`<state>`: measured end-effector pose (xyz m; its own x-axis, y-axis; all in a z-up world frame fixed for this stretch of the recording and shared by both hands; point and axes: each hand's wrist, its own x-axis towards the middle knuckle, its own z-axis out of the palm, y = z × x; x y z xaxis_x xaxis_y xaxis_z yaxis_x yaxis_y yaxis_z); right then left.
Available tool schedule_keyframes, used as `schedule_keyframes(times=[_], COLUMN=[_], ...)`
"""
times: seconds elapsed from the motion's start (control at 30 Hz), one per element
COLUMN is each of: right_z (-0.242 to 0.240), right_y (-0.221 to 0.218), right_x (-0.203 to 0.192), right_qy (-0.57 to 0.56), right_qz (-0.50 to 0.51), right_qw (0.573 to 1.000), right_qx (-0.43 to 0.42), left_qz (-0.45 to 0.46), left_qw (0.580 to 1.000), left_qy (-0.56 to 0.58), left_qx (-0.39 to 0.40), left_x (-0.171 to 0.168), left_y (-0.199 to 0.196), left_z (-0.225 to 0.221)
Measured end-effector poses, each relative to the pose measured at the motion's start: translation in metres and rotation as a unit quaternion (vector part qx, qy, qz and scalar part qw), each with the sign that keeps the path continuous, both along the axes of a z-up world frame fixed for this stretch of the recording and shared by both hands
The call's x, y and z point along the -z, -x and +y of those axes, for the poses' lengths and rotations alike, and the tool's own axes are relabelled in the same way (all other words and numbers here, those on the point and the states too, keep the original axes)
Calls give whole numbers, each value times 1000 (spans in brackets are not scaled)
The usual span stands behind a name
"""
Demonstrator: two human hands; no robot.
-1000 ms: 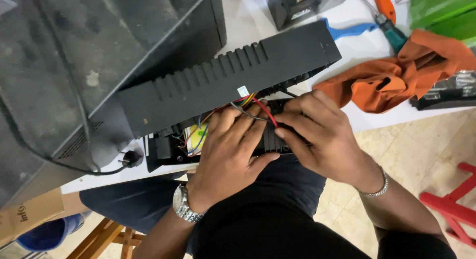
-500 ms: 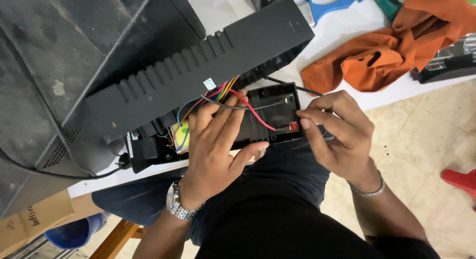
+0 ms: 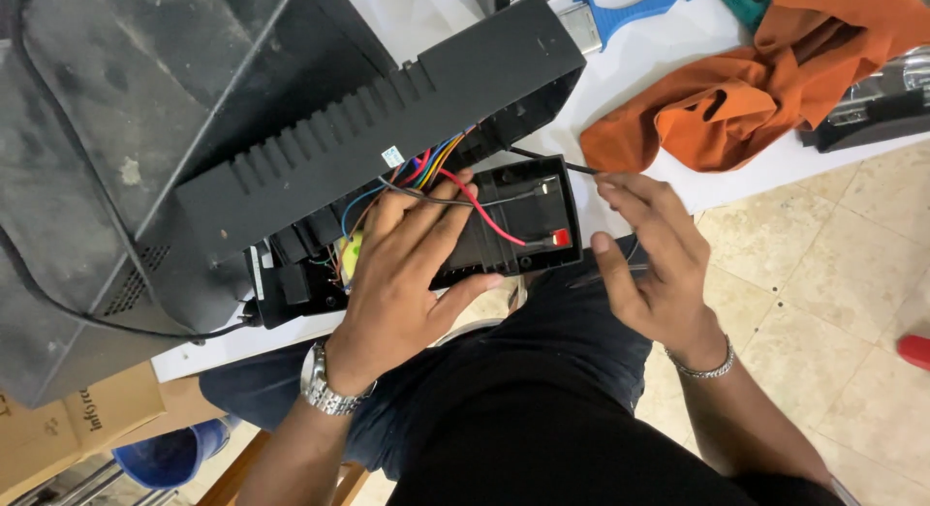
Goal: The person disassembles the outer casing of a small uninterruptible power supply (UPS) unit by hand, opening the plastic shell to reveal the internal battery and wiring.
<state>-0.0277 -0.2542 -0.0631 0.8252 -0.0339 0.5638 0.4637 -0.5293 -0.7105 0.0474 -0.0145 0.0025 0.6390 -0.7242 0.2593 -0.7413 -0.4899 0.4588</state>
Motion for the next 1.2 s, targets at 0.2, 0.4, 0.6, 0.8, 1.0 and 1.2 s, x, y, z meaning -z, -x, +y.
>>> schedule_keyframes(times=[0.2,0.4,0.6,0.8,1.0,1.2], right_z=[-14,-13,-16,-15,-15,-15], right_y=[2,-24,-30,-29,-30,-28], right_x=[28,41,47,50,50,48], right_qy=[-23,20,-16,-19,-17,-18], right_qz=[134,114,117,111,105,102], right_qw=[979,979,978,980,981,982], right_qx=[-149,-168,-171,-166,-163,-161], left_qz=[48,-42,23,55,42,59], left_qw=[997,994,995,993,995,993], left_qy=[-46,-88,7,37,14,49], left_qx=[-46,-59,-92,-98,-87,-93], left_x=[6,10,18,15,15,10], left_y=[5,14,15,13,11,10], left_z=[2,2,0,-3,-2,-6])
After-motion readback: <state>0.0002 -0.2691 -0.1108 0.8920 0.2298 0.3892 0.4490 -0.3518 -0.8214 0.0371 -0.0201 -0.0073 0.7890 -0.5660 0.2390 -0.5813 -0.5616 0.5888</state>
